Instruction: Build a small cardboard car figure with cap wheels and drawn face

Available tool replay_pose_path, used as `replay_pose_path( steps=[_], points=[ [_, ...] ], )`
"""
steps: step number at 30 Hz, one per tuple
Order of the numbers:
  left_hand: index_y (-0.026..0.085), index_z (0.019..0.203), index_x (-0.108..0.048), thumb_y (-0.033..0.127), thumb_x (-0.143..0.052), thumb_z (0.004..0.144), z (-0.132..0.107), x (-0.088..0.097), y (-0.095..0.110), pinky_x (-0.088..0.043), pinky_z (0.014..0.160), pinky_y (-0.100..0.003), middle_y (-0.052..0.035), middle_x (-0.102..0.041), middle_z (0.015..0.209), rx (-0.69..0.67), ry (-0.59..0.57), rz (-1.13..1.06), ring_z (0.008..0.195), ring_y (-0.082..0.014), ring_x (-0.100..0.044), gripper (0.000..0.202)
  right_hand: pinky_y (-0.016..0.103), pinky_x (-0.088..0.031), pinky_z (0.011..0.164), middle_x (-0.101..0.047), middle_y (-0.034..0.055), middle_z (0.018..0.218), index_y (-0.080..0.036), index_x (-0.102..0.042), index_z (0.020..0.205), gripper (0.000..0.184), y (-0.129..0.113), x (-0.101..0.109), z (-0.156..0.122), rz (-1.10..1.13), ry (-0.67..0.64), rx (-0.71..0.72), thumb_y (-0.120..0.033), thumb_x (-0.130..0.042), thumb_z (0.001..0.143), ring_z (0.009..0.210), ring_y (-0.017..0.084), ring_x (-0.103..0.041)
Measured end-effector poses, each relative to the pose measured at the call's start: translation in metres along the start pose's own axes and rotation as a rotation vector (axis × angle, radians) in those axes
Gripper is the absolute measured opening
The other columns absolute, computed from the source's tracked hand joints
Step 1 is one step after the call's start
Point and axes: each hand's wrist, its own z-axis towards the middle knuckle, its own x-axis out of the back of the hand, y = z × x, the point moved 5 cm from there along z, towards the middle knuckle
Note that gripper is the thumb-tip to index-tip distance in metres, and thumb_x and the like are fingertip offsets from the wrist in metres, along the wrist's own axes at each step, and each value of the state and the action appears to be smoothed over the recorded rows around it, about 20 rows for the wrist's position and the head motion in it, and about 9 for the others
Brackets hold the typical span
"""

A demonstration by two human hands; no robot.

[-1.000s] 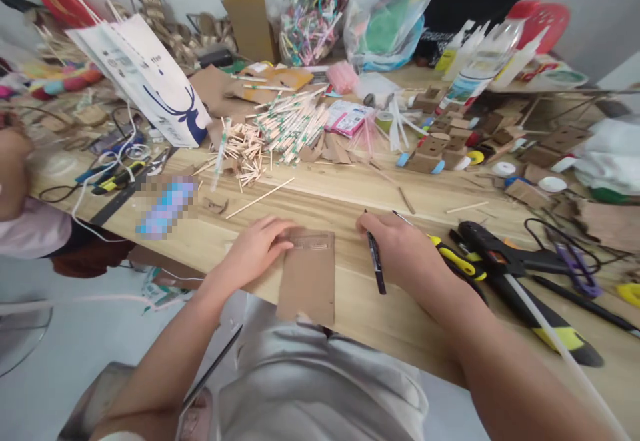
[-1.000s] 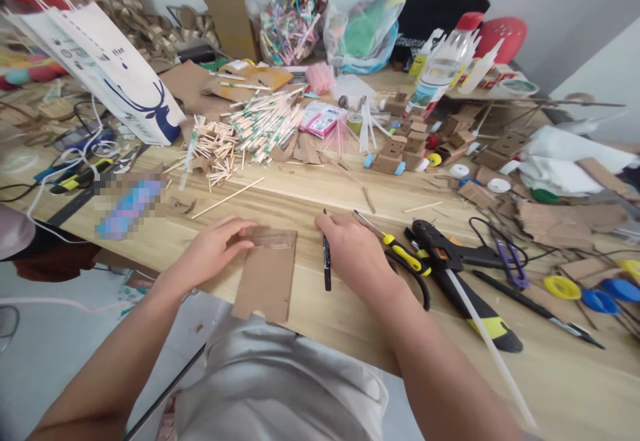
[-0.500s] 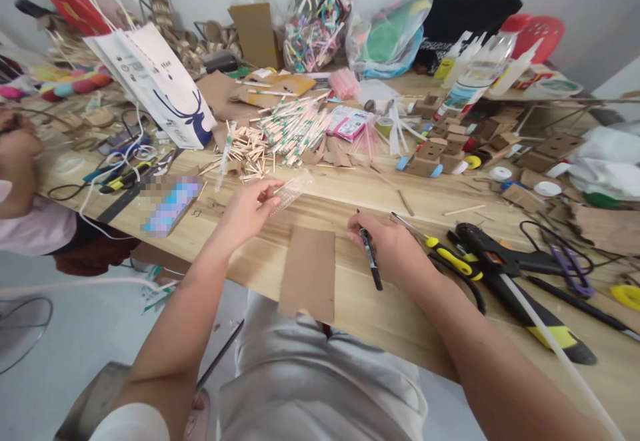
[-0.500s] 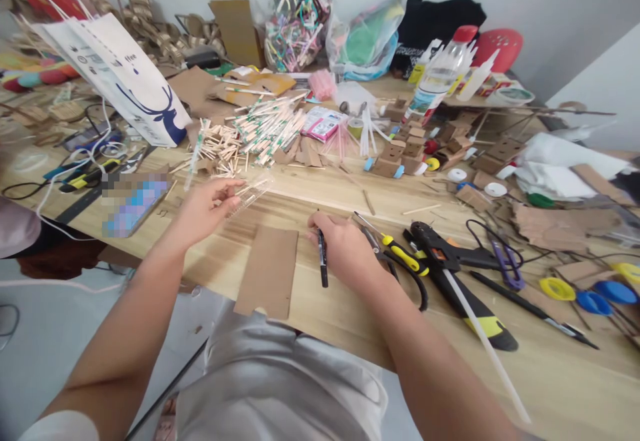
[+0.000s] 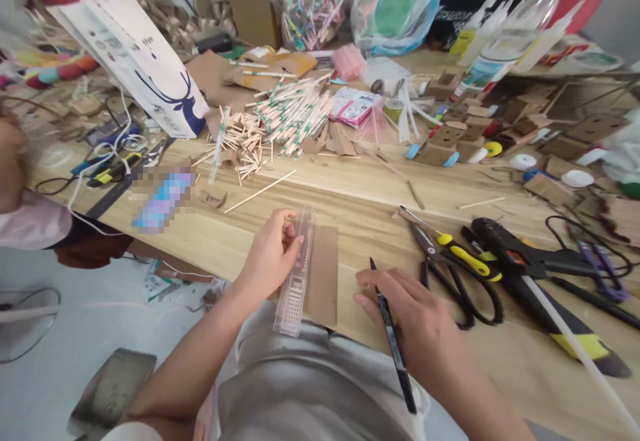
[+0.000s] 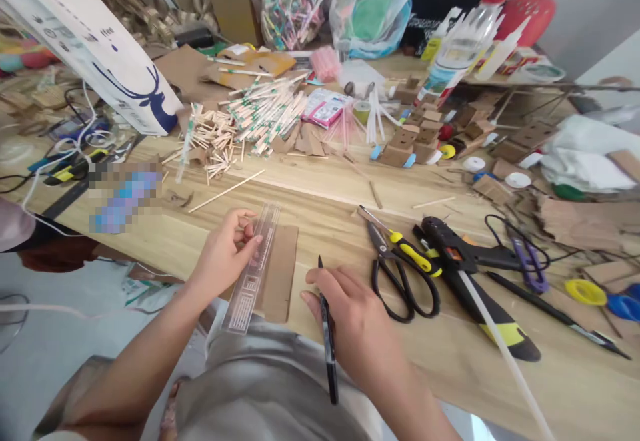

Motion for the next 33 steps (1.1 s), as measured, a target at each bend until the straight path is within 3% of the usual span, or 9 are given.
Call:
replay_pose_path(
  steps=[4, 7, 10, 13, 17, 21, 33],
  points=[
    [0.023, 0.108, -0.06, 0.01, -0.058, 0.088, -0.009, -0.001, 0.015, -0.06, 0.064, -0.027, 0.0025, -0.06, 0.086, -0.29, 0.105, 0.36, 0.069, -0.0137, -0.066, 0.024, 0.033, -0.062, 0.07, -0.078, 0.0082, 0.09, -0.022, -0.062, 0.103, 0.015, -0.013, -0.007, -0.012, 0.051, 0.05, 0.054, -0.018, -0.048, 0.106, 0.082, 0.022, -0.076],
    [0.024, 0.111, -0.063, 0.015, -0.057, 0.095, -0.016, -0.001, 0.024, -0.059, 0.067, -0.028, -0.0018, -0.068, 0.093, -0.411, 0.124, 0.596, 0.078, -0.0174, -0.07, 0.019, 0.038, -0.065, 0.08, -0.081, 0.011, 0.102, -0.021, -0.063, 0.107, 0.012, -0.016, -0.012, -0.02, 0.011, 0.053, 0.083, -0.021, -0.051, 0.106, 0.093, 0.025, -0.078],
    [0.021, 0.118, -0.064, 0.022, -0.053, 0.102, -0.021, 0.002, 0.027, -0.061, 0.082, -0.036, -0.0082, -0.074, 0.106, -0.499, 0.063, 0.735, 0.097, -0.023, -0.074, 0.02, 0.041, -0.066, 0.083, -0.081, 0.0133, 0.109, -0.021, -0.063, 0.111, 0.015, -0.011, -0.016, -0.027, -0.038, 0.032, 0.091, -0.027, -0.05, 0.107, 0.099, 0.026, -0.078],
    [0.021, 0.138, -0.058, 0.031, -0.046, 0.107, -0.027, 0.005, 0.02, -0.054, 0.109, -0.046, -0.0146, -0.07, 0.136, -0.578, -0.074, 0.771, 0.128, -0.0275, -0.066, 0.034, 0.042, -0.067, 0.082, -0.081, 0.016, 0.113, -0.019, -0.062, 0.115, 0.018, -0.005, -0.019, -0.03, -0.068, 0.027, 0.087, -0.031, -0.051, 0.107, 0.105, 0.029, -0.078],
    [0.023, 0.165, -0.022, 0.041, -0.042, 0.108, -0.034, 0.005, 0.007, -0.038, 0.125, -0.051, -0.0158, -0.05, 0.162, -0.578, -0.261, 0.771, 0.152, -0.0266, -0.047, 0.062, 0.046, -0.067, 0.087, -0.078, 0.0193, 0.122, -0.018, -0.059, 0.12, 0.023, -0.003, -0.025, -0.027, -0.089, 0.002, 0.072, -0.035, -0.05, 0.107, 0.117, 0.032, -0.075],
    [0.021, 0.169, -0.001, 0.042, -0.039, 0.109, -0.038, 0.002, 0.002, -0.034, 0.128, -0.051, -0.0179, -0.044, 0.166, -0.579, -0.312, 0.802, 0.157, -0.0255, -0.039, 0.074, 0.052, -0.066, 0.096, -0.074, 0.0215, 0.132, -0.017, -0.057, 0.124, 0.028, -0.003, -0.03, -0.022, -0.07, -0.041, 0.059, -0.039, -0.052, 0.107, 0.129, 0.033, -0.068],
    [0.013, 0.165, -0.02, 0.047, -0.039, 0.108, -0.038, -0.009, 0.005, -0.034, 0.129, -0.053, -0.0196, -0.047, 0.164, -0.621, -0.328, 0.817, 0.158, -0.0271, -0.036, 0.069, 0.053, -0.065, 0.1, -0.075, 0.0194, 0.131, -0.019, -0.057, 0.122, 0.025, -0.002, -0.032, -0.02, -0.043, -0.056, 0.04, -0.037, -0.055, 0.105, 0.131, 0.033, -0.067]
  ],
)
